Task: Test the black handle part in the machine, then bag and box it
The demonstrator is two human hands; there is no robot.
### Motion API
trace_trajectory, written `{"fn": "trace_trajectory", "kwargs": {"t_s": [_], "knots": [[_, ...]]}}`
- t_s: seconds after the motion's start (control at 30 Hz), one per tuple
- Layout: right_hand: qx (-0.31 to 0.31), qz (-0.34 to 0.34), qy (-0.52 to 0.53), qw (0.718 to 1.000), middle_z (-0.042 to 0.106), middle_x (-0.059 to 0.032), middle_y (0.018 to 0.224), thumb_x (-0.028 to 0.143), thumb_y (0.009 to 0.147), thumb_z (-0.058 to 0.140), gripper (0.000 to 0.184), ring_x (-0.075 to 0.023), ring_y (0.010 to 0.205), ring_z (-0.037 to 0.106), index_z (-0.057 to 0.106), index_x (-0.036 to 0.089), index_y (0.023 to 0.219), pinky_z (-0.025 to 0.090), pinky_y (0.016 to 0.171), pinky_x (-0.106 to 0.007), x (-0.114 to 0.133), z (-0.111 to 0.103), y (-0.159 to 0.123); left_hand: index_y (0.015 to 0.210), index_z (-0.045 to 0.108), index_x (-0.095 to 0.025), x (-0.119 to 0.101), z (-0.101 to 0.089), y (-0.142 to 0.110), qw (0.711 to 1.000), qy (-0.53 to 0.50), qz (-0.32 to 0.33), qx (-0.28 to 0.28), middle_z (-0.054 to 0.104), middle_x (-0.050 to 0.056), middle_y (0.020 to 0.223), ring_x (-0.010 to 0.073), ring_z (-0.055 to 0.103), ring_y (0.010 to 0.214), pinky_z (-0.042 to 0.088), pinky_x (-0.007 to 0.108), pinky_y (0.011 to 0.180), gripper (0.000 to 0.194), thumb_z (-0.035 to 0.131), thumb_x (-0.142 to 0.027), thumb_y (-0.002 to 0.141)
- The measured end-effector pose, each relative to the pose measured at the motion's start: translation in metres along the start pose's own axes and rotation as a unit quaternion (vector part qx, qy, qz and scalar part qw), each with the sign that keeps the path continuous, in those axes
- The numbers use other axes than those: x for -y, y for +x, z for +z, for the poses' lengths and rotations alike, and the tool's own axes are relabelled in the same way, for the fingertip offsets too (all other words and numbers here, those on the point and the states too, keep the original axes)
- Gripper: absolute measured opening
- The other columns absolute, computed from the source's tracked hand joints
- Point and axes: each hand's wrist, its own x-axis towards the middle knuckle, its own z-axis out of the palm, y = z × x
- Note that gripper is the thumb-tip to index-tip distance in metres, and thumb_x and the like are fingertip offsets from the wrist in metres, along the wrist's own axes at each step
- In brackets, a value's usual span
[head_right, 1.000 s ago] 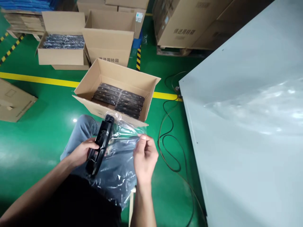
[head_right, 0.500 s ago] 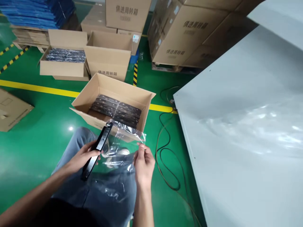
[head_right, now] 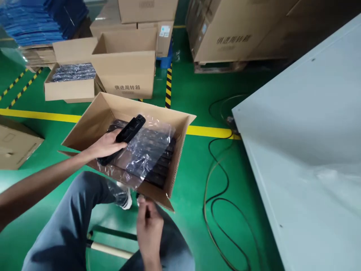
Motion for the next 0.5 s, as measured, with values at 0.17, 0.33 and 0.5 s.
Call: {"fn": "trace_trajectory", "kwargs": {"t_s": [0.17,0.33,0.5], "knots": [[0.149,-0.193,-0.218,0.945,0.075,0.0032,0.072,0.035,0.111,0.048,0.028,-0.0158,0.054,0.069,0.066,0.025,0.092,0.038,0.051,-0.032,-0.032,0.009,-0.007,0.135,0.064,-0.02,0.01,0.044,0.081,0.992,0.112,-0.047,0.027,0.08,0.013,0.127,0.0322,0.075,0.12,0.059,0.035,0.096,0.047,0.064,-0.034,0.09],[0.143,-0.232,-0.322,0.907,0.076,0.0042,0.078,0.032,0.111,0.047,0.018,-0.0173,0.055,0.072,0.063,0.026,0.105,0.041,0.049,-0.034,-0.063,0.009,-0.02,0.147,0.055,-0.016,0.051,0.096,0.132,0.981,0.163,-0.097,0.041,0.075,0.019,0.138,0.035,0.072,0.128,0.057,0.039,0.103,0.058,0.064,-0.035,0.093],[0.157,-0.222,-0.285,0.919,0.079,0.0024,0.084,0.037,0.113,0.044,0.024,-0.0157,0.057,0.073,0.065,0.025,0.118,0.044,0.048,-0.031,-0.075,0.009,-0.023,0.151,0.047,-0.012,0.09,0.124,0.164,0.972,0.195,-0.123,0.048,0.067,0.024,0.146,0.0348,0.067,0.136,0.053,0.04,0.111,0.064,0.066,-0.032,0.094]]}}
